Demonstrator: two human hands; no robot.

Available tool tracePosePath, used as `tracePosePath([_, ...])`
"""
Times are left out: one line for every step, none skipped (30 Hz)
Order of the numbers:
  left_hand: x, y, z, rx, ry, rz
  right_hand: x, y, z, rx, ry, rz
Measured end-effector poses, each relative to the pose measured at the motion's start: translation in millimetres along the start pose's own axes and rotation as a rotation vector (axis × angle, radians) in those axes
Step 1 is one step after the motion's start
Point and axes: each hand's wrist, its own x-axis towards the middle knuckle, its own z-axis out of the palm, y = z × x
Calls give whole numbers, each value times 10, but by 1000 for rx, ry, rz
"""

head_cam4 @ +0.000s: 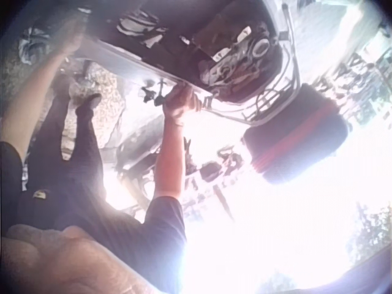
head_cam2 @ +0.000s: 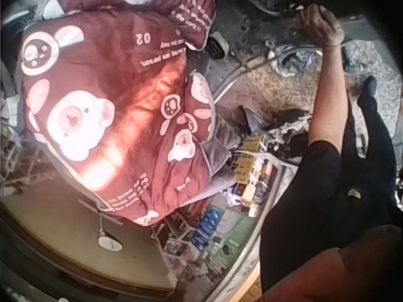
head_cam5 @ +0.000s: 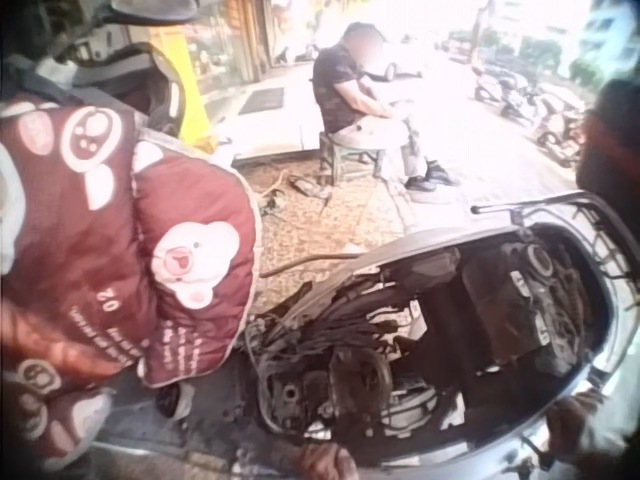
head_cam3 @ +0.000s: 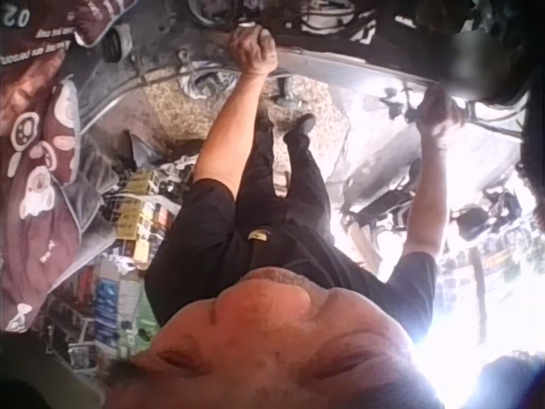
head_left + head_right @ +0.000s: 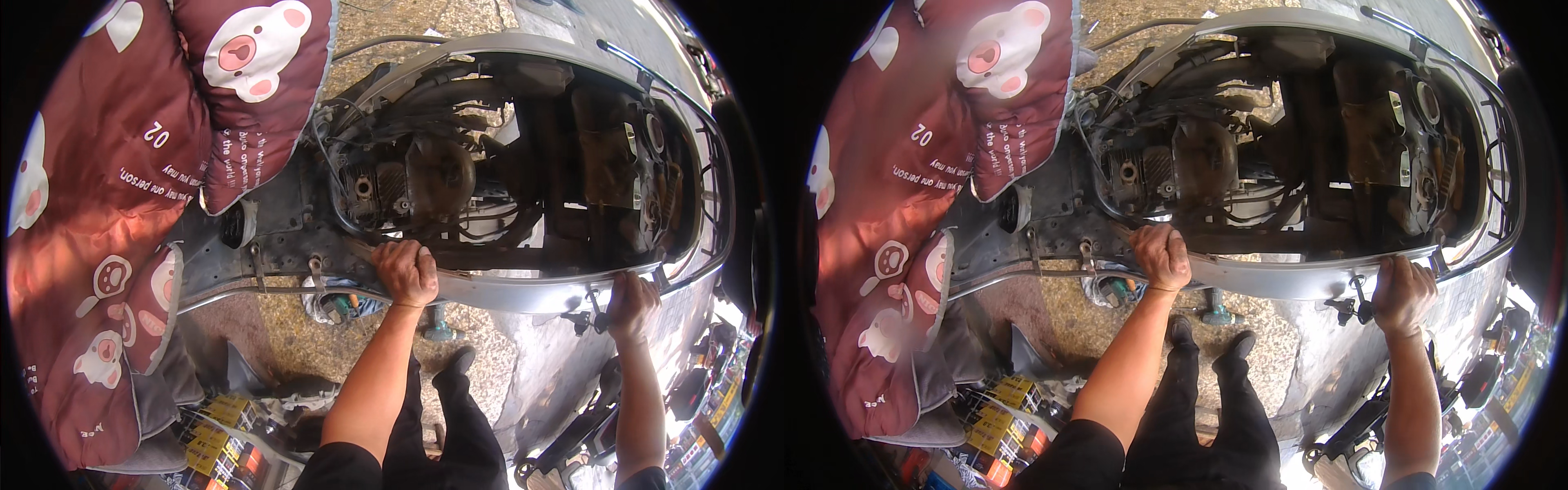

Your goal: The person cleans their hands with a cloth, then walks around the workshop area. They return to a silver scooter with its seat removed and repeatedly lift and lower the seat cover, inspecting the internal components. The person also uses a spray can near the scooter's rear wheel area.

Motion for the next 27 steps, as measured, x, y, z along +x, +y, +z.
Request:
tracePosePath([-3, -4, 1, 1, -1, -3, 3, -5, -9, 17, 3, -9])
tracePosePath([-3, -8, 3, -6, -5, -6, 11, -9, -17, 22, -3, -11])
tracePosePath([-5, -12, 3, -9, -9, -6, 18, -14, -25, 16, -8, -6])
tracePosePath([-1, -16, 6, -12, -11, -4, 28, -21, -28, 28, 4, -19])
tracePosePath([-4, -18, 6, -14, -15, -4, 30, -30, -33, 30, 15, -26])
tracePosePath([-1, -20, 9, -14, -15, -3, 39, -39, -34, 26, 24, -32])
tracePosePath([-3, -20, 9, -13, -16, -4, 44, -46, -38, 29, 31, -38])
tracePosePath([-6, -18, 10, -12, -17, -3, 46, -53, -44, 26, 33, -41])
tracePosePath([-2, -17, 15, -12, -14, -4, 53, -58, -47, 22, 37, -45])
tracePosePath([-6, -15, 15, -11, -13, -4, 52, -63, -52, 23, 36, -44])
tracePosePath([-2, -13, 19, -13, -12, -5, 58, -66, -54, 23, 36, -43])
tracePosePath([-5, -11, 18, -11, -9, -6, 58, -68, -60, 18, 31, -35])
tracePosePath([-4, -9, 19, -12, -6, -8, 59, -70, -65, 23, 26, -42])
tracePosePath([-4, -8, 19, -13, -9, -14, 61, -70, -69, 22, 16, -41])
tracePosePath([-3, -9, 18, -11, -5, -7, 62, -71, -73, 17, 14, -38])
tracePosePath([-4, -10, 16, -8, -6, -3, 66, -72, -74, 25, 22, -46])
tracePosePath([-5, -11, 13, -9, -9, -4, 70, -74, -72, 30, 37, -52])
tracePosePath([-5, -12, 15, -3, -6, -2, 72, -77, -72, 29, 45, -50])
tracePosePath([-6, -13, 16, -1, -3, -5, 74, -79, -72, 40, 51, -57])
tracePosePath([-6, -15, 18, -5, -5, -8, 76, -82, -71, 44, 52, -57])
tracePosePath([-7, -18, 19, 2, -2, -7, 77, -84, -70, 49, 53, -59])
tracePosePath([-7, -19, 20, 4, -4, -6, 78, -86, -69, 46, 55, -57])
tracePosePath([-8, -20, 19, 1, -11, -6, 78, -87, -68, 42, 55, -56])
tracePosePath([-10, -20, 18, 8, -10, -6, 78, -87, -67, 38, 56, -54])
tracePosePath([-11, -19, 17, 10, -14, -7, 76, -86, -67, 38, 53, -53])
tracePosePath([-11, -17, 15, 12, -17, -6, 74, -84, -66, 37, 49, -51])
tracePosePath([-12, -14, 12, 12, -17, -5, 71, -81, -64, 33, 46, -46])
